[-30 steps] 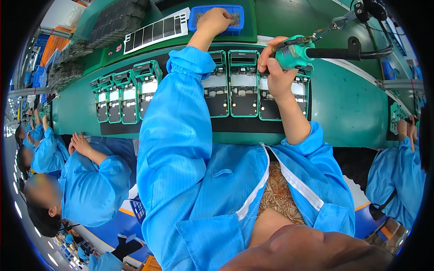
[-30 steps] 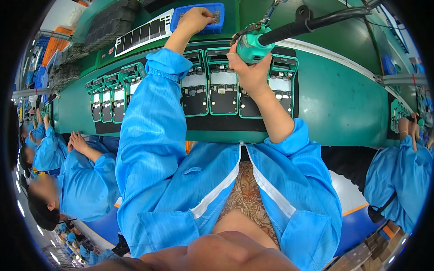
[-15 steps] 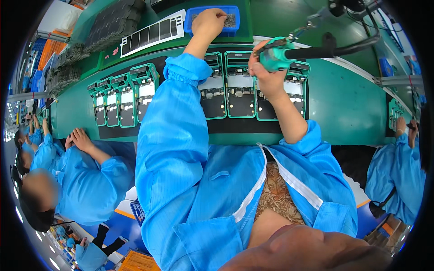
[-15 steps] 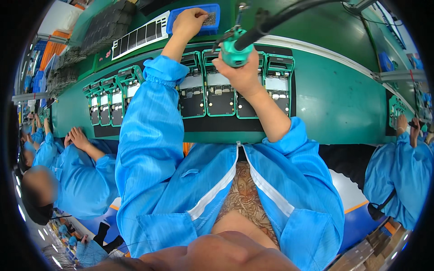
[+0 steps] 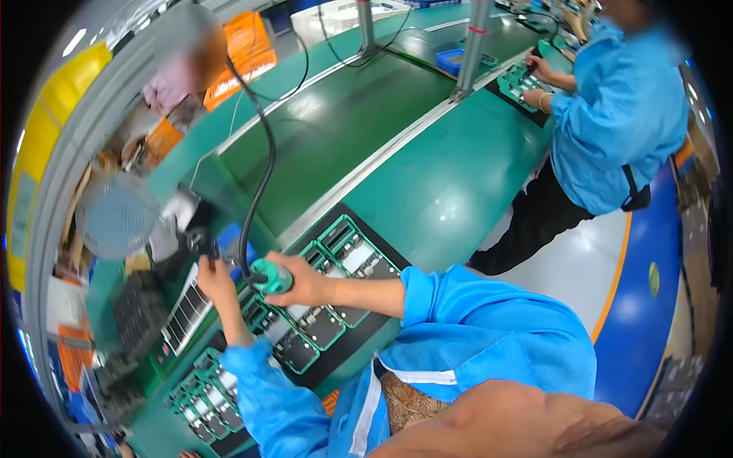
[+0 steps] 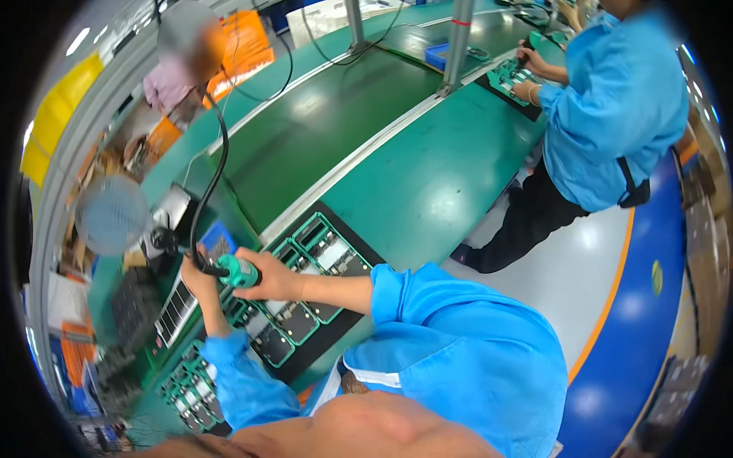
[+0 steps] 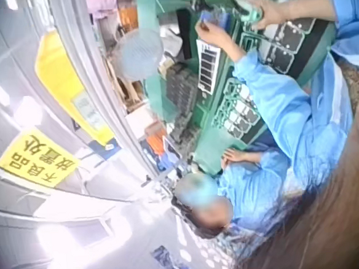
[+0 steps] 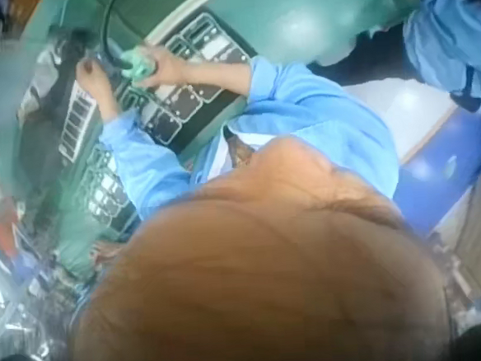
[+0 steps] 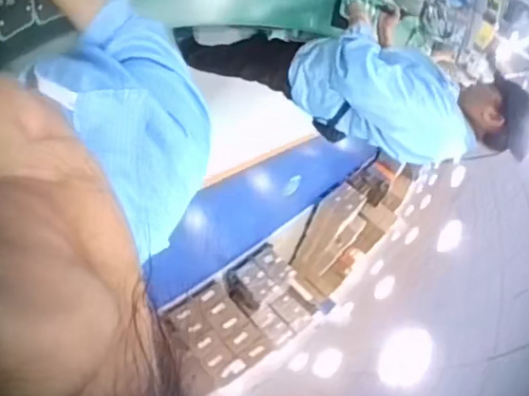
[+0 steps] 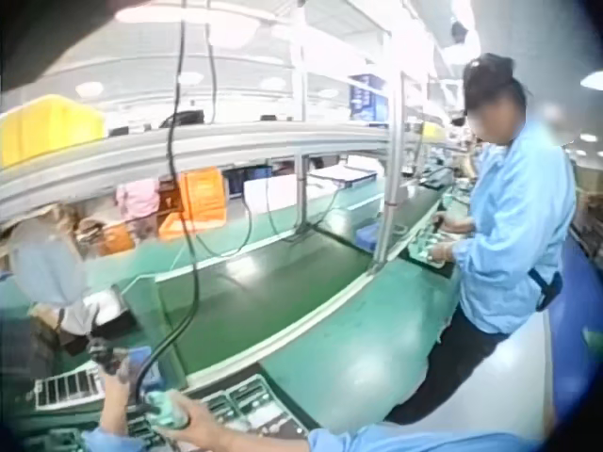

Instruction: Assembling electronic components onto green circuit board housings using an electric screwdriver on an assembly line.

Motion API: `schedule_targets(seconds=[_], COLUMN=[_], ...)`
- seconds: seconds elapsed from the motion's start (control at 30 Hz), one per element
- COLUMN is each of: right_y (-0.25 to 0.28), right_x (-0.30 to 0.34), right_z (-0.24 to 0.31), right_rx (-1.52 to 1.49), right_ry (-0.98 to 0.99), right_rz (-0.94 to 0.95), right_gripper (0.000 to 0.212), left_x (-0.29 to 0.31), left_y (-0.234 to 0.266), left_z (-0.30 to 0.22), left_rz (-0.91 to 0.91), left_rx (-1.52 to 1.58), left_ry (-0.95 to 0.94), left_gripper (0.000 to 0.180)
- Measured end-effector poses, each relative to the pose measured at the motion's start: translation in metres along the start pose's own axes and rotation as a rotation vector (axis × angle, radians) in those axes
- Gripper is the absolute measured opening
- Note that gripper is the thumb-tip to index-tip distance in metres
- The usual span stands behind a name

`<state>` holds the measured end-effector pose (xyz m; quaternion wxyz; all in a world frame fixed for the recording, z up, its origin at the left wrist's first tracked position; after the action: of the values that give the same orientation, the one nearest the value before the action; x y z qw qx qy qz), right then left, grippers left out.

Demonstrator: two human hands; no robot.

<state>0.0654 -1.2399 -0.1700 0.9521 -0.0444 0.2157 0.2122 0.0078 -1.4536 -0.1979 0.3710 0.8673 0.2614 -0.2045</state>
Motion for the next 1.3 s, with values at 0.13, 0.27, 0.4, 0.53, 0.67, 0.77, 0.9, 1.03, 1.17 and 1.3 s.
schedule_targets(seconds=[0.13, 0.27, 0.4, 0.53, 0.67, 0.77, 0.9, 1.03, 1.17, 1.3], right_y=[0.002, 0.007, 0.007, 0.001, -0.001, -0.002, -0.012, -0.027, -0.035, -0.030], right_x=[0.001, 0.001, 0.011, 0.022, 0.029, 0.031, 0.034, 0.041, 0.041, 0.023], right_z=[0.006, 0.023, 0.055, 0.064, 0.061, 0.056, 0.043, 0.023, 0.003, 0.014], right_rx=[-0.067, -0.155, -0.331, -0.197, -0.217, -0.229, -0.181, -0.017, -0.076, -0.030], right_ry=[0.032, 0.070, 0.061, 0.091, 0.141, 0.105, -0.063, -0.087, -0.189, 0.208], right_rz=[-0.011, -0.029, -0.034, -0.029, -0.037, -0.006, 0.070, 0.024, 0.083, 0.019], right_gripper=[0.042, 0.042, 0.050, 0.050, 0.051, 0.054, 0.080, 0.088, 0.094, 0.041], left_x=[0.053, 0.115, 0.160, 0.181, 0.189, 0.191, 0.191, 0.197, 0.198, 0.175], left_y=[0.030, 0.032, 0.024, 0.019, 0.016, 0.017, 0.021, 0.029, 0.034, 0.064], left_z=[-0.047, -0.072, -0.084, -0.093, -0.095, -0.094, -0.099, -0.087, -0.091, -0.099], left_rz=[0.123, 0.206, 0.228, 0.191, 0.256, 0.241, 0.244, 0.173, 0.169, -0.004], left_rx=[0.090, 0.060, 0.002, 0.100, 0.103, 0.111, 0.168, 0.200, -0.199, 0.065], left_ry=[0.056, 0.058, 0.077, 0.133, 0.157, 0.165, 0.242, 0.169, -0.179, -0.054], left_gripper=[0.015, 0.009, 0.008, 0.008, 0.019, 0.020, 0.022, 0.010, 0.020, 0.031])
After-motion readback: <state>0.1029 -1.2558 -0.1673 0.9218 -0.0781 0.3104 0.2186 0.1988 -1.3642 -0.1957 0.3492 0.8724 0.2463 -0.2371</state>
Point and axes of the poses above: each hand's wrist, its own x-axis away from the middle knuckle, its own y-axis out of the back of the hand, z = x × y, the point moved 6 cm from there along -x, towards the middle knuckle, and after that the axes turned 2 degrees about -y, right-handed, at the moved point
